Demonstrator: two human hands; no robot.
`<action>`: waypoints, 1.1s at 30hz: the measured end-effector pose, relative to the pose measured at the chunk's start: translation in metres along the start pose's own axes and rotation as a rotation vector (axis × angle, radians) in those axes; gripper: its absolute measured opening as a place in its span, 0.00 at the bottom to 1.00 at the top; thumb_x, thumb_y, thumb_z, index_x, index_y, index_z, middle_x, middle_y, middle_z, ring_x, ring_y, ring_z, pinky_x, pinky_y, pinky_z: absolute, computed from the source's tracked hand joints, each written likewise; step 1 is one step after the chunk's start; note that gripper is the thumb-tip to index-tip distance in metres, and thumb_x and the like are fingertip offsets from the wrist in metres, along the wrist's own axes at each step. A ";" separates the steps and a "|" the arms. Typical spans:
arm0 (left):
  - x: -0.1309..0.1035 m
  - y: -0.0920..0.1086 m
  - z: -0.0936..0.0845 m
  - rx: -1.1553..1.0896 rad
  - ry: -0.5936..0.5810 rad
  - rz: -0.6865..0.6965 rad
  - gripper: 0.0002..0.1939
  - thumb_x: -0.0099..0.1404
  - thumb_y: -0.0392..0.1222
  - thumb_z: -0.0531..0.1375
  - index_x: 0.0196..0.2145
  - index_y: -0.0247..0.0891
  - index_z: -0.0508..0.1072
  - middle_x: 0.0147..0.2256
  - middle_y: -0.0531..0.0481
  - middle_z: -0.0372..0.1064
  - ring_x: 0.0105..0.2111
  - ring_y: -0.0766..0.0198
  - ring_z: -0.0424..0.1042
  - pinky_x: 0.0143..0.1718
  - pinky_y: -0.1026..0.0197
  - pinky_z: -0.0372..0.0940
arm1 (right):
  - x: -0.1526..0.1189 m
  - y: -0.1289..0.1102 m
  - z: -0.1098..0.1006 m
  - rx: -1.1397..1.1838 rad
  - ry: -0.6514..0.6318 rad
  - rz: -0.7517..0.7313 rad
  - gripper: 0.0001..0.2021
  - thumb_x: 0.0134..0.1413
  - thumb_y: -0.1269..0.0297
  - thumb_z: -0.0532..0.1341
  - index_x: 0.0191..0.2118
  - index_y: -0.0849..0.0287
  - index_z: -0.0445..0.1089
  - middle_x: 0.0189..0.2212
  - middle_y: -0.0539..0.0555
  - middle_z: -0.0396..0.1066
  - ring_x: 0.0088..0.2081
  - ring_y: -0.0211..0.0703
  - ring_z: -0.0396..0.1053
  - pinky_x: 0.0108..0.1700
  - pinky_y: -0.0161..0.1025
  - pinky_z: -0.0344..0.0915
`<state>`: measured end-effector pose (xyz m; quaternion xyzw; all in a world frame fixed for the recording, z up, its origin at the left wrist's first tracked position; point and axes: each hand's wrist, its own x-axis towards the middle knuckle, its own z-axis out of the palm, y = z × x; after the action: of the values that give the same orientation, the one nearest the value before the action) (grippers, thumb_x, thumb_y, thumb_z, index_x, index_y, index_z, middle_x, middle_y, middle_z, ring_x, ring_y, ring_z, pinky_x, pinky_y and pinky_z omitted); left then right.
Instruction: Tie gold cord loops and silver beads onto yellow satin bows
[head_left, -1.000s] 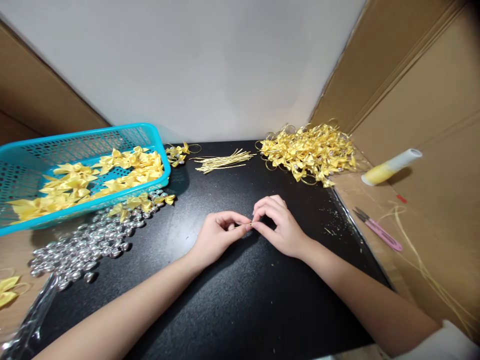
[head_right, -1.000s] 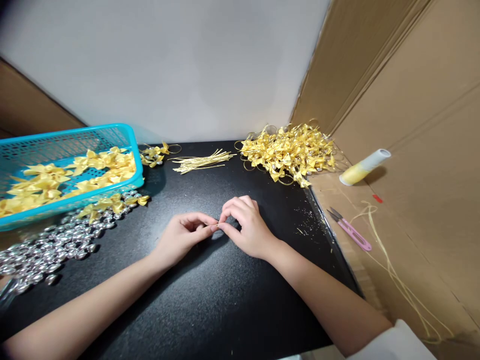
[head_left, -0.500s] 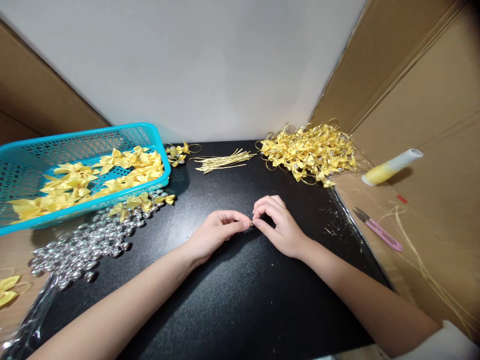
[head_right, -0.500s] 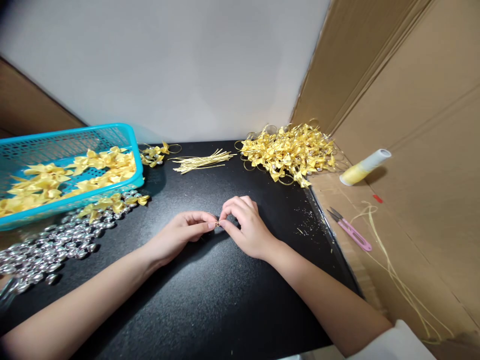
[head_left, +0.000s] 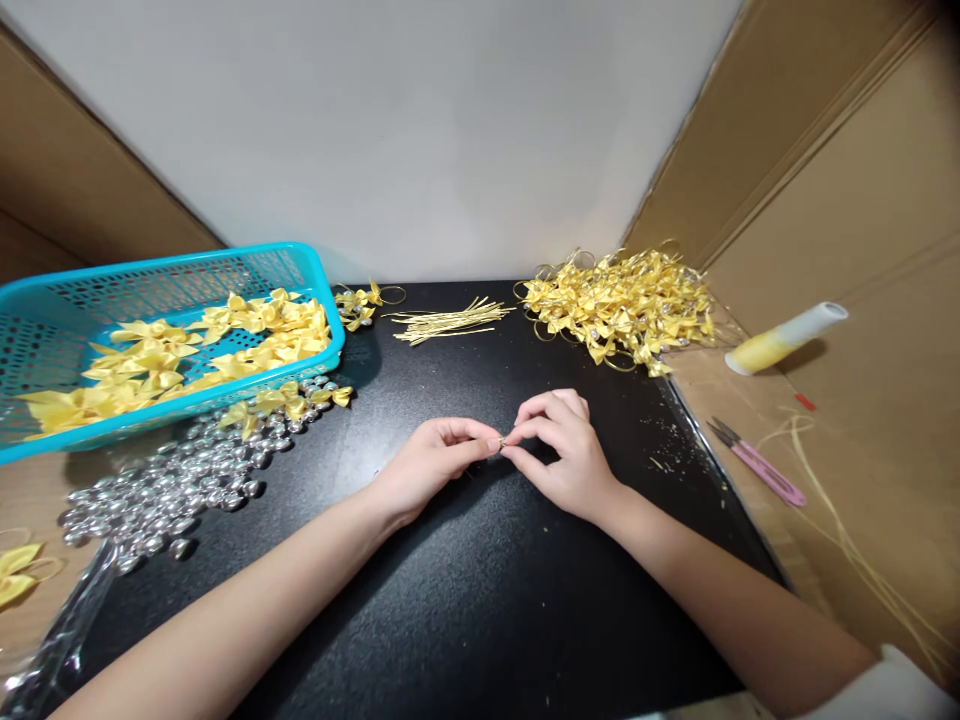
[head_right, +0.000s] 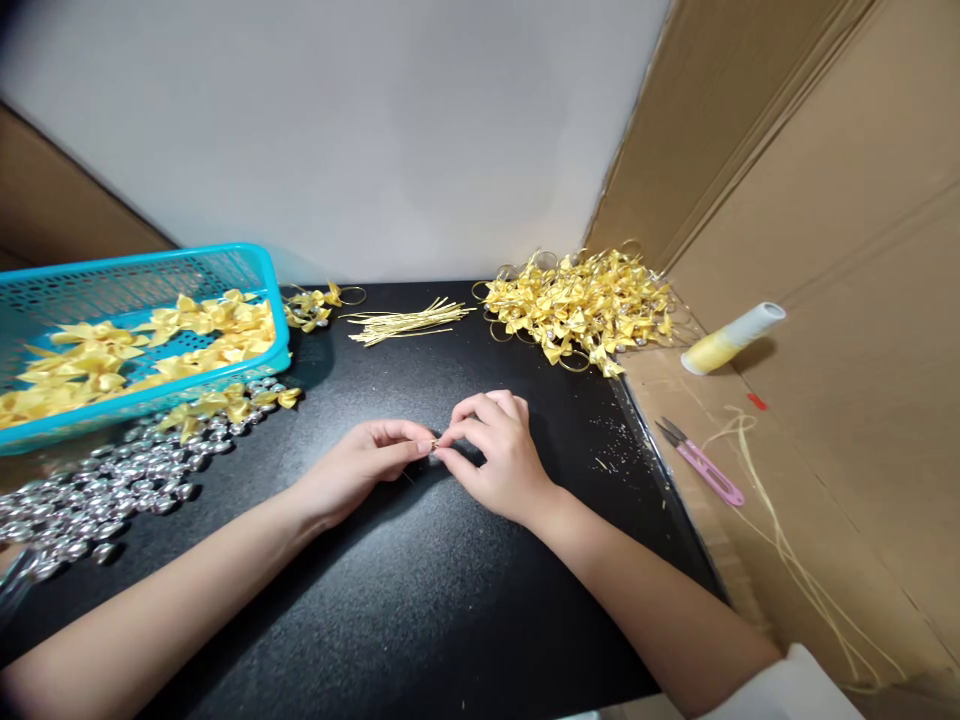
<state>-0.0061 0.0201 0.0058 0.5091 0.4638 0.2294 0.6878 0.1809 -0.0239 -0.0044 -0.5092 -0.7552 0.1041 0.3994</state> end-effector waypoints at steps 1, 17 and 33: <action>0.000 0.000 0.000 0.001 0.001 -0.002 0.11 0.51 0.48 0.68 0.27 0.37 0.80 0.22 0.52 0.69 0.19 0.72 0.52 0.20 0.67 0.46 | 0.000 0.000 0.000 0.004 -0.001 -0.001 0.05 0.55 0.66 0.65 0.29 0.52 0.70 0.33 0.51 0.72 0.40 0.47 0.66 0.44 0.48 0.59; -0.001 0.000 -0.002 -0.003 0.025 -0.065 0.13 0.49 0.48 0.70 0.28 0.37 0.80 0.25 0.51 0.74 0.20 0.73 0.57 0.21 0.68 0.48 | 0.004 0.006 -0.009 0.149 -0.049 0.052 0.05 0.52 0.68 0.64 0.33 0.53 0.67 0.35 0.52 0.71 0.42 0.48 0.66 0.47 0.48 0.61; -0.002 0.002 0.000 -0.029 0.007 -0.060 0.12 0.49 0.46 0.70 0.28 0.36 0.79 0.24 0.54 0.72 0.20 0.75 0.55 0.21 0.68 0.47 | 0.002 -0.003 -0.003 0.076 0.039 -0.019 0.05 0.51 0.70 0.64 0.28 0.54 0.70 0.35 0.52 0.72 0.42 0.47 0.67 0.46 0.49 0.63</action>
<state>-0.0067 0.0194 0.0087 0.4842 0.4781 0.2171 0.6999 0.1811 -0.0242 0.0002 -0.4882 -0.7477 0.1191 0.4340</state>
